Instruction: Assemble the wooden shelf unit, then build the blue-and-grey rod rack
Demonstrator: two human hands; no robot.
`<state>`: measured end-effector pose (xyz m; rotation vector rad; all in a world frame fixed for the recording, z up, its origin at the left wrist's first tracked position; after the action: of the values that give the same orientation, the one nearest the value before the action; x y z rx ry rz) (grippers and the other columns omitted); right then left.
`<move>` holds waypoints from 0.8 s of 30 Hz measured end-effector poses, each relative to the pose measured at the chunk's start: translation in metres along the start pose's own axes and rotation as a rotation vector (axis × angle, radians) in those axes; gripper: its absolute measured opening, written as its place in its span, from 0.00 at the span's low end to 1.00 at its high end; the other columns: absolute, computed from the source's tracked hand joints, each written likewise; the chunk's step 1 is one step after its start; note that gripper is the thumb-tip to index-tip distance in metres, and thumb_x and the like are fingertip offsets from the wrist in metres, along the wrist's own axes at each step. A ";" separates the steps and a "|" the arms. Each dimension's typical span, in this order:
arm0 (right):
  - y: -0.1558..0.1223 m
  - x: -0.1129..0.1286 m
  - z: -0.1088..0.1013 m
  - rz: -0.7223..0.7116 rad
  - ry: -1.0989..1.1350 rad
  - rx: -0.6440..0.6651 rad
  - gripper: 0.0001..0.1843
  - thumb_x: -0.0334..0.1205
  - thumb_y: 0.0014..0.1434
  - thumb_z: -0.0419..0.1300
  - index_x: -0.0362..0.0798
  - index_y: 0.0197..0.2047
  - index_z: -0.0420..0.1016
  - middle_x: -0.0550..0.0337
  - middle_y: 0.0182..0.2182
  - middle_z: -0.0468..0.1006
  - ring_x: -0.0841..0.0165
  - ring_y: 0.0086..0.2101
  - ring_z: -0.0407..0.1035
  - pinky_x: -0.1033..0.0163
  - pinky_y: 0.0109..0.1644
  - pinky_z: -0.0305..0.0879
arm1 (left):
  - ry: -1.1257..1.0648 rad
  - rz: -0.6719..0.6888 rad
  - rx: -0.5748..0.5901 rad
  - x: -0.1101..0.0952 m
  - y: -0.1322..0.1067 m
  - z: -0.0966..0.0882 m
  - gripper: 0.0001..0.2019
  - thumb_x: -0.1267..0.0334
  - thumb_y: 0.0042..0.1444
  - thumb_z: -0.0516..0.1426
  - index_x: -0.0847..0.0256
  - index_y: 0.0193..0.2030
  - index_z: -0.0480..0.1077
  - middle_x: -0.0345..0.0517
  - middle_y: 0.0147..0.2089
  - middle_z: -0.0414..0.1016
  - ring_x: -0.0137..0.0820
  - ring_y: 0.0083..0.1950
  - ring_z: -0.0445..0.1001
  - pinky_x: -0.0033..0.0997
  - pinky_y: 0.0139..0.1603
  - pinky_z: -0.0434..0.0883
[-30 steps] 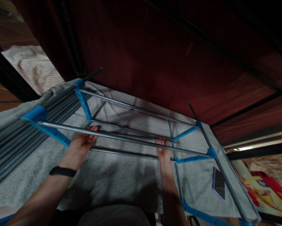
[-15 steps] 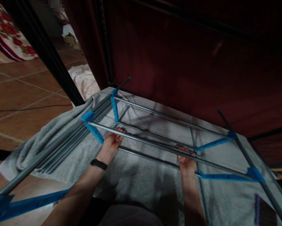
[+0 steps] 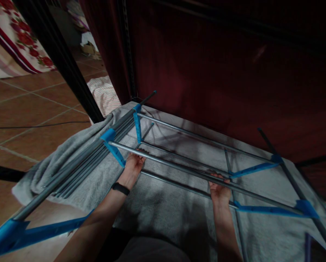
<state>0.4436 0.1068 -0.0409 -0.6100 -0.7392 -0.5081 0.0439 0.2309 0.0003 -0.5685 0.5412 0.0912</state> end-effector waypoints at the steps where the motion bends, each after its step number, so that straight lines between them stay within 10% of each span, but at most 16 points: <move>1: 0.000 0.000 0.001 -0.001 0.003 0.006 0.18 0.53 0.64 0.56 0.56 0.27 0.78 0.61 0.29 0.81 0.65 0.35 0.79 0.48 0.56 0.74 | 0.009 0.011 -0.003 0.000 0.000 0.000 0.10 0.75 0.59 0.52 0.59 0.29 0.62 0.36 0.24 0.66 0.25 0.26 0.70 0.27 0.34 0.75; 24: 0.030 0.017 0.040 0.007 0.009 0.066 0.13 0.46 0.66 0.57 0.47 0.34 0.73 0.60 0.30 0.82 0.69 0.35 0.78 0.57 0.47 0.76 | 0.156 -0.045 -0.058 -0.006 -0.001 0.011 0.19 0.68 0.71 0.43 0.62 0.30 0.67 0.44 0.30 0.74 0.31 0.35 0.79 0.32 0.38 0.80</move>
<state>0.4549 0.1512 -0.0150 -0.5483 -0.7424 -0.4780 0.0444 0.2362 0.0112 -0.6474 0.6786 0.0194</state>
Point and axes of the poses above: each hand's wrist, its own y-axis towards the middle knuckle, its own z-axis out of the palm, x = y × z, the point moved 2 cm from there along y, towards the middle knuckle
